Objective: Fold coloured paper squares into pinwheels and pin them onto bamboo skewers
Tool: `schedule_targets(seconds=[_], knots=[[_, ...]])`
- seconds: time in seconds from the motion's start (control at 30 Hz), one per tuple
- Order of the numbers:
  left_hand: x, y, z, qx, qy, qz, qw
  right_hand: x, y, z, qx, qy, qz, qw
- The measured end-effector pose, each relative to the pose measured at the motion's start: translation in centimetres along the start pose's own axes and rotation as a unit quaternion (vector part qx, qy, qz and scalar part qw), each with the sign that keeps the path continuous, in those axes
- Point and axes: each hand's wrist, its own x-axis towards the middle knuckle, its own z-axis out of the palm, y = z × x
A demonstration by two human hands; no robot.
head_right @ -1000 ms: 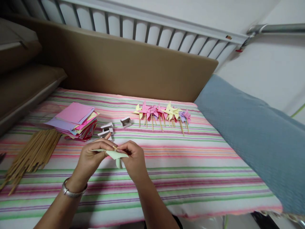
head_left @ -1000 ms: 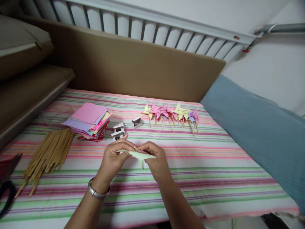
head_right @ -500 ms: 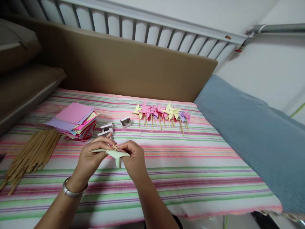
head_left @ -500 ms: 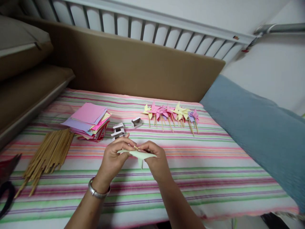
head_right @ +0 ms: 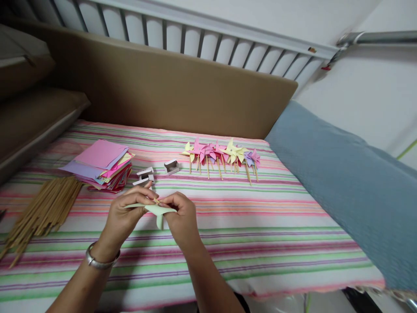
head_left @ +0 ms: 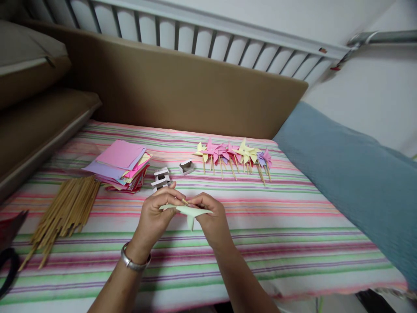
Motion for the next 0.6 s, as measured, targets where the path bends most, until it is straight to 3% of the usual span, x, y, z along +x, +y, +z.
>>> schedule_targets(seconds=[0.6], knots=[[0.08,-0.17,0.02,0.001,0.004,-0.002,1.000,0.05,0.16,-0.15,-0.044,-0.001,-0.032,0.999]])
